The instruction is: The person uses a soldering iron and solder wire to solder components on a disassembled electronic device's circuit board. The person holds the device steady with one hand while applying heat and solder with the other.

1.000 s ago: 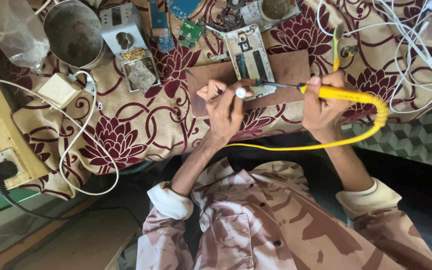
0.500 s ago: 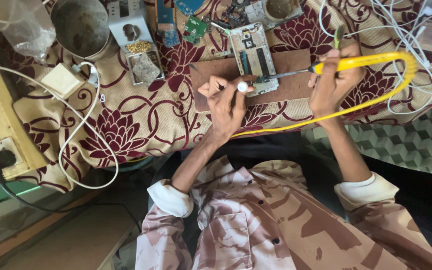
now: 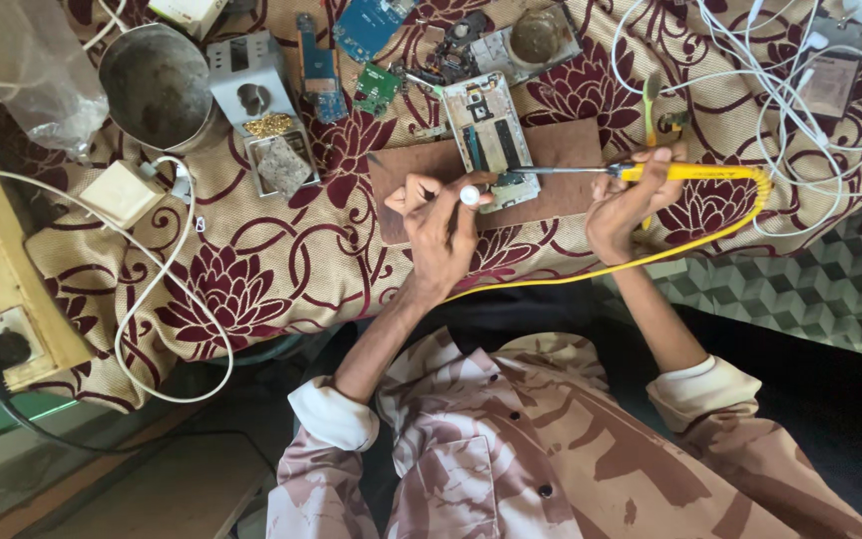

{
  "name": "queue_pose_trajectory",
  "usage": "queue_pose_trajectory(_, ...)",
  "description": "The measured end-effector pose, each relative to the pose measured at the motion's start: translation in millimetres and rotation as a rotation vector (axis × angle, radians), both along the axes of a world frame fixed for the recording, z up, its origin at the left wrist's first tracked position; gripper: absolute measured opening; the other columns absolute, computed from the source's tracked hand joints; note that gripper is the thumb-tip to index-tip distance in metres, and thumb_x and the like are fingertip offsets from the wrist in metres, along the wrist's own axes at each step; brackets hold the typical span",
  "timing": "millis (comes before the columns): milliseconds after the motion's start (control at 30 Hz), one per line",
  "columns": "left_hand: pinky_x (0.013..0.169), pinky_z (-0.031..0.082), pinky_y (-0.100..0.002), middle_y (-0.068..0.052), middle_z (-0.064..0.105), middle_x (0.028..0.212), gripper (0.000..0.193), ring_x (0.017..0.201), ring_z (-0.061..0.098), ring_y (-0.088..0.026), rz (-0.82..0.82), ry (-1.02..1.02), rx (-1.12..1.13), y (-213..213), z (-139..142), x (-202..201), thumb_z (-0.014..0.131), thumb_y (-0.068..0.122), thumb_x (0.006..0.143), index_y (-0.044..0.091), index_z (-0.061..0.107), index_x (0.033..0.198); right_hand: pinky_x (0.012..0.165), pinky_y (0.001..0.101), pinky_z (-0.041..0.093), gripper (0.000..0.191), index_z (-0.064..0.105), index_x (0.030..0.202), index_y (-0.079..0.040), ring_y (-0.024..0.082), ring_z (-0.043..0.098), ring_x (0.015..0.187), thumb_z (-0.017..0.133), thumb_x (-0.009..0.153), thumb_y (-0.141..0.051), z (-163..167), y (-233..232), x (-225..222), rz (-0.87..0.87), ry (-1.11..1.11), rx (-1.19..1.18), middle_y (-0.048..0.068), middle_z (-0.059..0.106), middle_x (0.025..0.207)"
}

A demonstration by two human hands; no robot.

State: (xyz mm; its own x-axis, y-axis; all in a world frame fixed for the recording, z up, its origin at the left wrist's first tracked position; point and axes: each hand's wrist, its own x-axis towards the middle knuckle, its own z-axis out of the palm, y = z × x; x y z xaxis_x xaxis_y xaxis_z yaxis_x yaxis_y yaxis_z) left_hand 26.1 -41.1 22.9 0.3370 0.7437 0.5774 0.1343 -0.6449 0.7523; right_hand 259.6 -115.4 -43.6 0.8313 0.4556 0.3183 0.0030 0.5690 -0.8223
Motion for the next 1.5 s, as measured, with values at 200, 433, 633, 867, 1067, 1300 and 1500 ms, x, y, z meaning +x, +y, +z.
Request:
queue_pose_trajectory(200, 0.086, 0.029, -0.034, 0.006, 0.079, 0.087, 0.016, 0.082, 0.038, -0.016, 0.003, 0.005, -0.017, 1, 1, 2, 0.061, 0.013, 0.103, 0.011, 0.072, 0.114, 0.044, 0.0265, 0.038, 0.029, 0.039, 0.101, -0.008, 0.011, 0.042, 0.051, 0.051, 0.113, -0.031, -4, -3, -2, -0.036, -0.145, -0.086, 0.006, 0.045, 0.081)
queue_pose_trajectory(433, 0.086, 0.03, -0.033, 0.005, 0.079, 0.091, 0.015, 0.081, 0.039, -0.014, -0.033, 0.008, -0.042, 2, -2, 2, 0.06, 0.013, 0.105, 0.011, 0.072, 0.113, 0.044, 0.0274, 0.039, 0.028, 0.038, 0.101, -0.005, 0.013, 0.044, 0.049, 0.048, 0.114, -0.027, 1, -2, -4, -0.062, -0.218, -0.076, 0.006, 0.044, 0.083)
queue_pose_trajectory(633, 0.077, 0.038, -0.028, 0.012, 0.078, 0.095, 0.017, 0.073, 0.053, -0.007, -0.09, -0.041, -0.36, 0, -13, 3, 0.058, 0.021, 0.104, 0.018, 0.07, 0.115, 0.039, 0.0251, 0.039, 0.024, 0.039, 0.099, -0.003, 0.014, 0.047, 0.05, 0.044, 0.116, -0.019, 10, -6, -3, -0.099, -0.336, -0.184, 0.008, 0.047, 0.08)
queue_pose_trajectory(867, 0.083, 0.035, -0.031, 0.01, 0.078, 0.093, 0.02, 0.078, 0.05, -0.01, -0.08, -0.001, -0.249, 3, -11, 1, 0.059, 0.023, 0.105, 0.016, 0.071, 0.119, 0.039, 0.0248, 0.041, 0.016, 0.041, 0.099, 0.0, 0.011, 0.046, 0.053, 0.045, 0.114, -0.002, 34, -5, -2, 0.014, -0.397, -0.243, 0.01, 0.052, 0.081)
queue_pose_trajectory(1067, 0.085, 0.032, -0.034, 0.004, 0.079, 0.09, 0.017, 0.081, 0.044, -0.016, -0.028, 0.021, -0.01, 0, -2, -2, 0.06, 0.012, 0.103, 0.011, 0.072, 0.114, 0.045, 0.0256, 0.042, 0.022, 0.04, 0.095, -0.001, 0.01, 0.051, 0.048, 0.049, 0.115, -0.001, 63, 4, -1, 0.151, -0.637, -0.314, 0.006, 0.053, 0.07)
queue_pose_trajectory(1300, 0.085, 0.031, -0.034, 0.005, 0.08, 0.093, 0.018, 0.082, 0.044, -0.016, -0.035, -0.017, -0.003, 1, -4, -5, 0.061, 0.007, 0.1, 0.012, 0.072, 0.113, 0.051, 0.0272, 0.044, 0.024, 0.044, 0.093, -0.001, 0.011, 0.057, 0.051, 0.052, 0.115, -0.005, 82, 15, -10, 0.039, -0.92, -0.373, 0.006, 0.056, 0.066)
queue_pose_trajectory(1500, 0.087, 0.027, -0.036, 0.006, 0.079, 0.091, 0.016, 0.084, 0.045, -0.016, 0.006, 0.009, 0.041, 0, -2, -6, 0.064, 0.01, 0.099, 0.011, 0.072, 0.113, 0.045, 0.0244, 0.042, 0.029, 0.04, 0.094, -0.002, 0.011, 0.053, 0.048, 0.051, 0.118, -0.014, 72, 17, -11, 0.082, -0.692, -0.28, 0.006, 0.051, 0.069)
